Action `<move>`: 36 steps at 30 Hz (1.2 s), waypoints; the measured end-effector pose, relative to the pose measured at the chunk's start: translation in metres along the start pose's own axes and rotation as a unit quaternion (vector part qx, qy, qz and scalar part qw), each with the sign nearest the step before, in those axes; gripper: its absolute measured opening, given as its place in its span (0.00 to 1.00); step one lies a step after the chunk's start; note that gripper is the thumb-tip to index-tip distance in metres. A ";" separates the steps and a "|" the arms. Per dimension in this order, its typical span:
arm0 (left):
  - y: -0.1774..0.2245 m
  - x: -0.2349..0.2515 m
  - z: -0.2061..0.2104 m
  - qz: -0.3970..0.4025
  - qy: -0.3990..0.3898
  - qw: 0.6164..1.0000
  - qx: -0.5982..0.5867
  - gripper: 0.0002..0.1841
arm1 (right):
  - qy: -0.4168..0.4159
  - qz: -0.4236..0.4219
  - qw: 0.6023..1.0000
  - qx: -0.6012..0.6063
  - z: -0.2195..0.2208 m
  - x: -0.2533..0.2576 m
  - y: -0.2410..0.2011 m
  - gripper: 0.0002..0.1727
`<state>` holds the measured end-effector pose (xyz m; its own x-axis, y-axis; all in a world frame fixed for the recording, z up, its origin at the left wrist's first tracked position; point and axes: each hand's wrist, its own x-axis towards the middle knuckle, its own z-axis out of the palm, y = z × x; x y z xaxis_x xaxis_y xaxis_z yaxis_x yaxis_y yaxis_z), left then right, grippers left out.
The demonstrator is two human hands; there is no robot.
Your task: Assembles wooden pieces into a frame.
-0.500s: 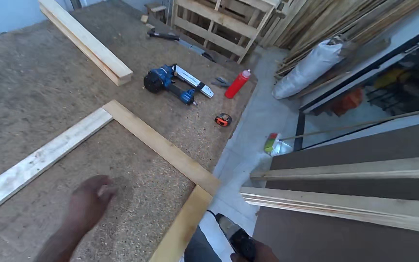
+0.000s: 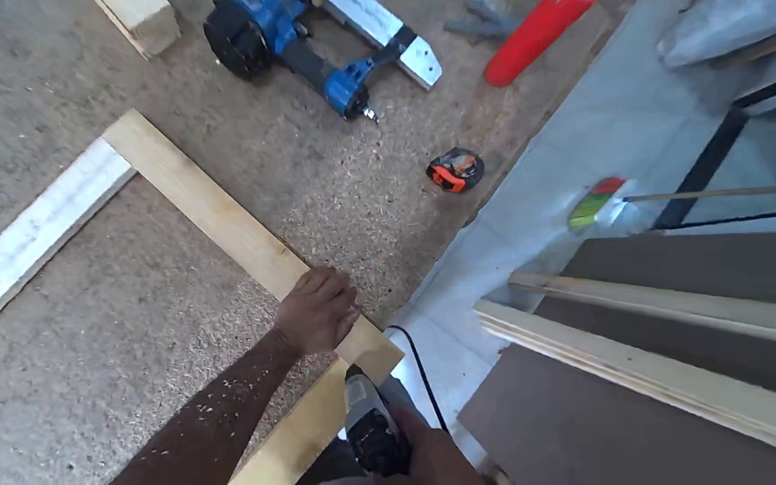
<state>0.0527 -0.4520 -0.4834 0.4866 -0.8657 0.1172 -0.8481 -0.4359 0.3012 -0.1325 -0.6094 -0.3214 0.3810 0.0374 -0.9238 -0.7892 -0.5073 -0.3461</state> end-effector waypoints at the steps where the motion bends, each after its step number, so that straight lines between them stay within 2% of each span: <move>1: -0.001 -0.001 0.002 0.002 0.013 1.000 0.005 0.24 | -0.015 0.008 1.000 -0.007 -0.002 0.001 -0.003 0.46; 6: -0.001 -0.003 0.001 -0.012 0.021 1.000 0.018 0.24 | -0.051 0.040 0.998 -0.010 -0.006 0.014 -0.015 0.47; 14: -0.001 -0.003 0.001 -0.008 0.042 0.999 0.008 0.23 | -0.038 0.059 0.997 -0.011 -0.002 0.010 -0.018 0.43; 19: -0.001 -0.003 0.001 -0.005 0.042 0.999 0.015 0.25 | -0.028 0.058 0.998 -0.003 0.003 0.005 -0.007 0.40; 36: 0.000 -0.002 0.000 -0.018 0.041 0.999 0.023 0.24 | -0.008 0.059 0.998 0.006 0.013 -0.005 0.020 0.39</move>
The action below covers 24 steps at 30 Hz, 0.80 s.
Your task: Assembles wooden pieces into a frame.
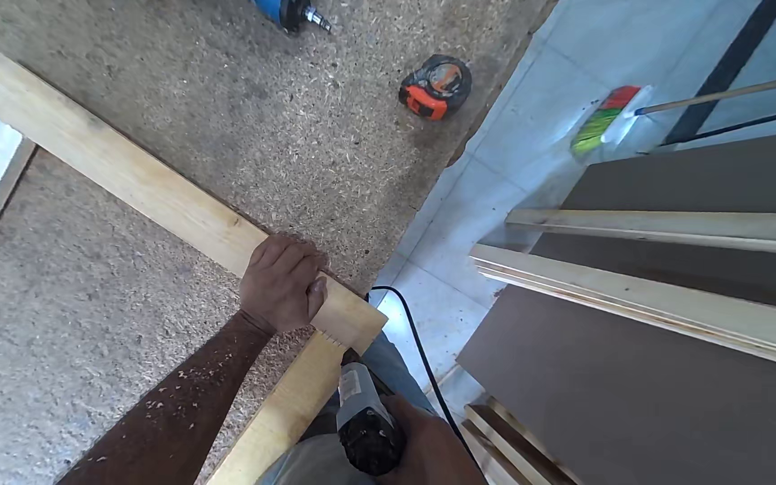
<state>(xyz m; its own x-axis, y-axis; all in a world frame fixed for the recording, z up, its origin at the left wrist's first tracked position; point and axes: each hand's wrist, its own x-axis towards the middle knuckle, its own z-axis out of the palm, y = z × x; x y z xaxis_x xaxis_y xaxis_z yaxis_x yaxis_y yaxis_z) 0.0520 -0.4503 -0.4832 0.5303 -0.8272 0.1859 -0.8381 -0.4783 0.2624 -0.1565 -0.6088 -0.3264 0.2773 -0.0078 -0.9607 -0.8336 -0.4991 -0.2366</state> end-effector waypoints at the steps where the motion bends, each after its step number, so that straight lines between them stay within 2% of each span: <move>1: 0.000 0.000 0.001 -0.001 0.009 1.000 0.000 0.24 | -0.002 0.000 1.000 -0.002 0.000 0.000 0.002 0.40; 10: 0.001 0.001 0.000 -0.008 0.009 1.000 -0.009 0.24 | 0.001 0.016 1.000 -0.006 0.003 -0.004 0.007 0.45; 17: 0.001 0.001 -0.001 -0.010 0.019 1.000 -0.017 0.23 | 0.014 -0.002 1.000 0.003 0.004 -0.007 0.013 0.42; 21: -0.001 0.000 0.001 -0.007 0.025 1.000 -0.013 0.24 | 0.015 0.020 1.000 0.002 -0.001 -0.008 0.003 0.37; 24: 0.000 0.002 -0.001 -0.009 0.004 1.000 -0.006 0.24 | 0.017 0.005 1.000 0.017 -0.003 -0.015 0.010 0.45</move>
<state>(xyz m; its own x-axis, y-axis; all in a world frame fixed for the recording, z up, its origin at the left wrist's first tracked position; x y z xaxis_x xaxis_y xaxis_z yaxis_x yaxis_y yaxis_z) 0.0527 -0.4518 -0.4818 0.5456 -0.8166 0.1881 -0.8273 -0.4891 0.2763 -0.1680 -0.6163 -0.3137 0.2839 -0.0426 -0.9579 -0.8518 -0.4699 -0.2316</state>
